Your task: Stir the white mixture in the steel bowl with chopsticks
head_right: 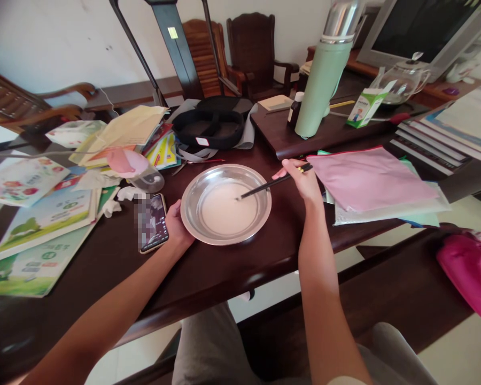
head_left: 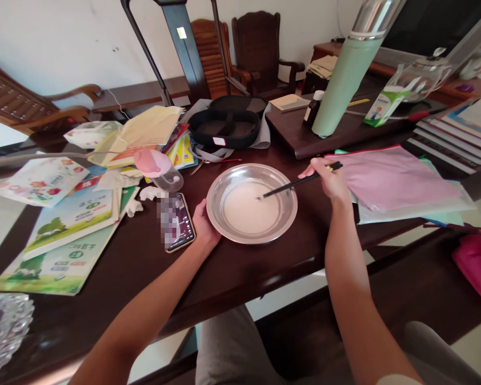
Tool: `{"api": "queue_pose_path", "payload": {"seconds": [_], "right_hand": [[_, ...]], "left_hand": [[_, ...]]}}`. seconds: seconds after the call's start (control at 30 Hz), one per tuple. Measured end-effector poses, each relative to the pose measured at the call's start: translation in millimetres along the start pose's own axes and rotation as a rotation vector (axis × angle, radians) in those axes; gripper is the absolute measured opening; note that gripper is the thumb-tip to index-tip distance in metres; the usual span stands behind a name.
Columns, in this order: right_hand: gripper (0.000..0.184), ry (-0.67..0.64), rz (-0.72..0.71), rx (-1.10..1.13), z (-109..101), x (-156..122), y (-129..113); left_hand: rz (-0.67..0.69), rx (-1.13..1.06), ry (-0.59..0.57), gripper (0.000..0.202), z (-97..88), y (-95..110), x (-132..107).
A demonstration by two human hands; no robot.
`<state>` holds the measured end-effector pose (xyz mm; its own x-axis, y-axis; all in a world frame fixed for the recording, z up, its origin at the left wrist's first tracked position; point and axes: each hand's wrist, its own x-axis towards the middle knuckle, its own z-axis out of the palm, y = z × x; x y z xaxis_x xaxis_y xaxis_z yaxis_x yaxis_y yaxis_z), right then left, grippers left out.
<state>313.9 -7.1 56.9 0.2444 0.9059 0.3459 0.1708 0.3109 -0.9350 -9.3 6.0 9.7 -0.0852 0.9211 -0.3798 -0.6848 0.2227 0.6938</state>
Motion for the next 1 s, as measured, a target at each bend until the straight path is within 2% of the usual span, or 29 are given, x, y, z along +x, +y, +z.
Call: {"api": "queue_pose_path", "payload": {"seconds": [0.07,0.2,0.27,0.37,0.43,0.57,0.63,0.77,0.83,0.87,1.0], "right_hand": [[0.056,-0.037,-0.005,0.025,-1,0,1],[0.050,-0.274,0.011,0.014,8,-1,-3],[0.049,-0.250,0.011,-0.010,8,0,-3],[0.049,-0.074,0.003,-0.021,1,0,0],[0.052,-0.025,-0.006,0.002,-3,-1,1],[0.052,-0.217,0.010,0.011,6,-1,-2],[0.051,-0.250,0.016,-0.008,10,0,-4],[0.050,-0.037,0.004,-0.023,1,2,1],[0.053,0.023,-0.002,0.010,-5,2,4],[0.054,0.002,0.001,0.027,-5,1,5],[0.051,-0.239,0.029,0.017,6,0,0]], "left_hand": [[-0.006,0.003,-0.002,0.021,-0.1,0,0],[-0.012,0.002,-0.005,0.022,-0.7,0,0],[-0.008,-0.003,-0.007,0.023,-0.8,0,1],[-0.006,-0.007,-0.007,0.022,-0.6,0,1],[-0.011,-0.005,-0.010,0.021,-0.7,0,1],[-0.013,-0.006,-0.010,0.022,-0.7,0,1],[-0.008,-0.011,-0.002,0.021,-0.2,0,1],[-0.001,-0.017,0.008,0.020,1.7,0,0],[0.001,-0.015,0.002,0.020,2.2,0,-1],[-0.001,-0.012,-0.003,0.020,2.2,0,-1],[-0.007,-0.002,-0.007,0.021,1.1,0,-1]]}}
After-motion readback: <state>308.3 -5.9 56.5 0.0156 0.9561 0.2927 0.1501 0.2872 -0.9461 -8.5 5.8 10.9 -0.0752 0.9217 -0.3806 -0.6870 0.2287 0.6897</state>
